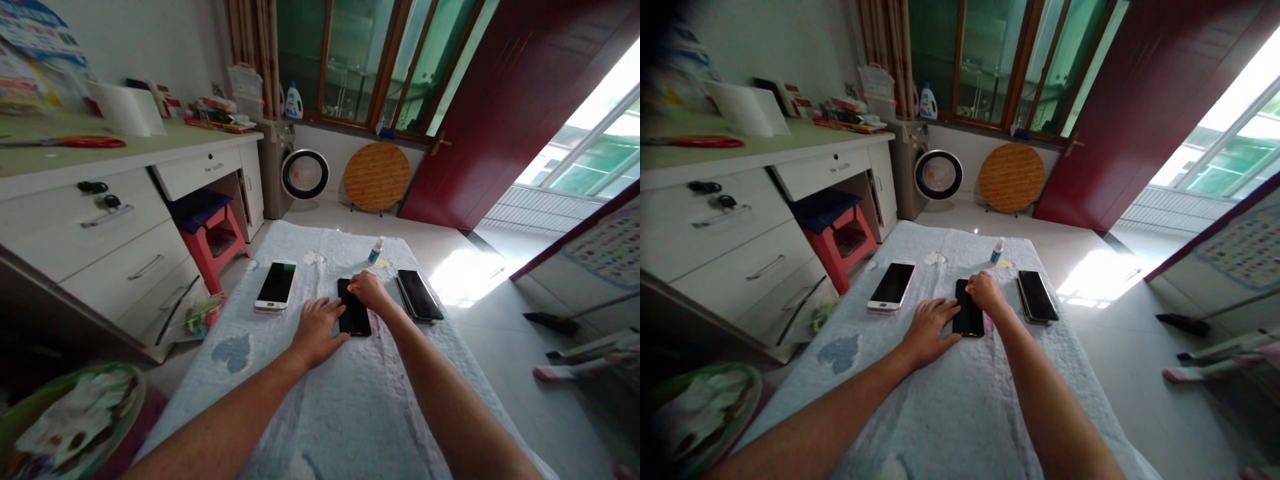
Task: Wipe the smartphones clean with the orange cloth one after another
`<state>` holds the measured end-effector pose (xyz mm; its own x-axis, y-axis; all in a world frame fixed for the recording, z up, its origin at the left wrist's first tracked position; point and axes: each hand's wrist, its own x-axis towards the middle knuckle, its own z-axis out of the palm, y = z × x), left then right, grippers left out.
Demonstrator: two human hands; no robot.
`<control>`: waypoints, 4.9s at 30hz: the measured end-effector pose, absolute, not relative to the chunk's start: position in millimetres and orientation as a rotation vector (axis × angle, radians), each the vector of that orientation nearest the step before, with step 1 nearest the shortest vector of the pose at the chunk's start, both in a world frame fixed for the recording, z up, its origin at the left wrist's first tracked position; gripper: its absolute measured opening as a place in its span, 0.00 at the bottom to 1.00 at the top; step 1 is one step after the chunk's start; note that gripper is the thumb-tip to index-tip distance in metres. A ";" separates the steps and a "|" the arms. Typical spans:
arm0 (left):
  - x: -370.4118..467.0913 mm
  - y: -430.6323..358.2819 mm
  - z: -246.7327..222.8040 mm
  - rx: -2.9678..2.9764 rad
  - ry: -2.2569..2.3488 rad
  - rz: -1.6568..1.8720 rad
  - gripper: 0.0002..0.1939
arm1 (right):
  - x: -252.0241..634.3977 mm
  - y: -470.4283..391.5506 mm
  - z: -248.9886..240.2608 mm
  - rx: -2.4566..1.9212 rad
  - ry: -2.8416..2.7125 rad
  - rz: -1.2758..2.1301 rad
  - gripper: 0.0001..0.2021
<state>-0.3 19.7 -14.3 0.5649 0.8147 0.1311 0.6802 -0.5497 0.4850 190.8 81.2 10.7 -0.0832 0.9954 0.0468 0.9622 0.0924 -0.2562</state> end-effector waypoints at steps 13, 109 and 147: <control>0.3 19.7 -14.7 2.407 1.216 0.494 0.30 | 212.8 110.2 1.5 -2.150 -1.867 0.260 0.14; 0.3 21.6 -15.0 2.432 1.212 0.472 0.30 | 213.9 108.4 8.3 -2.132 -1.865 0.323 0.11; 1.6 17.2 -13.0 2.424 1.254 0.456 0.30 | 223.1 86.9 14.0 -2.182 -2.003 0.399 0.14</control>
<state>1.6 17.2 -13.0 0.5510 0.8268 0.1128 0.7062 -0.5340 0.4650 223.1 86.9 14.0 0.0717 0.9932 -0.0916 0.9525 -0.0954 -0.2893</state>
